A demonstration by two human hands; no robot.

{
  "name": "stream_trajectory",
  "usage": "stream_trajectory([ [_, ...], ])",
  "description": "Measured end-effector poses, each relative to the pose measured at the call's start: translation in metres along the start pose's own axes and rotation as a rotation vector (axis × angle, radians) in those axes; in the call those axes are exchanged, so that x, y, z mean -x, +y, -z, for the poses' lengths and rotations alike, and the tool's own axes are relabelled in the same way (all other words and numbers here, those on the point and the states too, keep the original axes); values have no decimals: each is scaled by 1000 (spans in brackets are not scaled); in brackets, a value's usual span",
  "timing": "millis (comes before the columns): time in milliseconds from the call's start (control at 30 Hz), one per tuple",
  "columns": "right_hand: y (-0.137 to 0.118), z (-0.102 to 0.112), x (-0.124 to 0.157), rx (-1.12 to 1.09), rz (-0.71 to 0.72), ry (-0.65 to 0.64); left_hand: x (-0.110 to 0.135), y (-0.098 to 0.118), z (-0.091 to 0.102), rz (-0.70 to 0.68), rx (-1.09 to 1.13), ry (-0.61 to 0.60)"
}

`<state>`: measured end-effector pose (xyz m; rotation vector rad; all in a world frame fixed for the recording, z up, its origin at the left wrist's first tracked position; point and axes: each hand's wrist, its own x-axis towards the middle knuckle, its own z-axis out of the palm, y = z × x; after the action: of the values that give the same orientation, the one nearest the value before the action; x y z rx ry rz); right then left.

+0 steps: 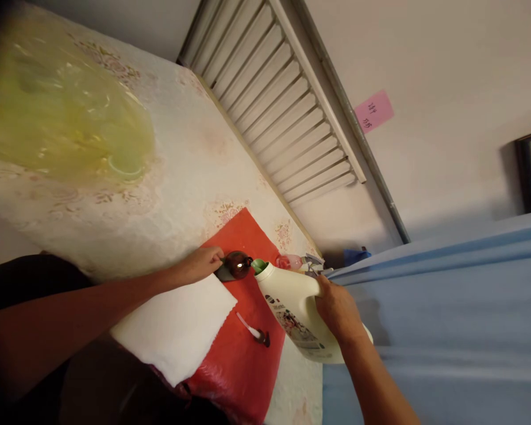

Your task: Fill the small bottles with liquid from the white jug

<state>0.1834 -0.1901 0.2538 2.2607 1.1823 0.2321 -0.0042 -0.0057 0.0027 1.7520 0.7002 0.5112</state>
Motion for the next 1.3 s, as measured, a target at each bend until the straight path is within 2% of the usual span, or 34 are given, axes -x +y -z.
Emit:
stream_trajectory([
  [333,0,0,-1,19,2,-1,7,10,8,15,4,-22],
  [633,2,-1,-1,35,5,7,3,4,3,7,13,-10],
  [967,1,0,0,46,11,17,6,7,6,10,15,-8],
  [1300,-2,4,0,19,-4,-13,4,6,4,-2,1,-11],
])
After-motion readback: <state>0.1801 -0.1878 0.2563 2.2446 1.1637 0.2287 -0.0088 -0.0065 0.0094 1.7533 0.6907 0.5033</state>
